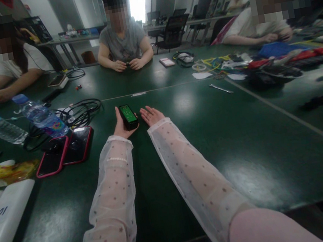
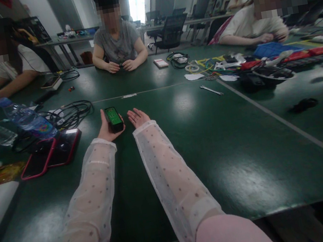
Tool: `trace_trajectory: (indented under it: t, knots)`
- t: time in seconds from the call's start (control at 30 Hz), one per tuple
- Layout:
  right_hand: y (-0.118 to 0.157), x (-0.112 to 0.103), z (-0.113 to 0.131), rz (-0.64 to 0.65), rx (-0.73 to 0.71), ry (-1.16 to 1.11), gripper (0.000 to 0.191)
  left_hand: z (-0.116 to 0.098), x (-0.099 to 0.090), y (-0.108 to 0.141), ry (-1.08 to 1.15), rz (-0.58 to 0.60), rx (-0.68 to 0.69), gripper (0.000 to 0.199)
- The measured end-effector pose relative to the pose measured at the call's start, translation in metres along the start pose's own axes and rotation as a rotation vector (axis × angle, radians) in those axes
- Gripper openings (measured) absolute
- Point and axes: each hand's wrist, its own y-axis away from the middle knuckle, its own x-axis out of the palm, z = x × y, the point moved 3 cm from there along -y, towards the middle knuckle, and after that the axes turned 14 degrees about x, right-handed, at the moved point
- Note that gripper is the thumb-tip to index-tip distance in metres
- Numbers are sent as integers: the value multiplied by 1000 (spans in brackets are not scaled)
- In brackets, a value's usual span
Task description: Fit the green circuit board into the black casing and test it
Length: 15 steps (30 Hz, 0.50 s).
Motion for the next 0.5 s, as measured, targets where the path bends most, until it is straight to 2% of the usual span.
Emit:
trace_trajectory:
  t: [0.13, 0.33, 0.5]
  knots:
    - [1, 1, 0, 1, -4, -7, 24, 1, 4, 2, -85, -3, 10, 45]
    - [3, 2, 0, -7, 7, -15, 22, 1, 7, 8, -195, -16, 23, 25]
    - [4, 4, 0, -10, 12, -17, 22, 2, 9, 8, -226, 46, 51, 20]
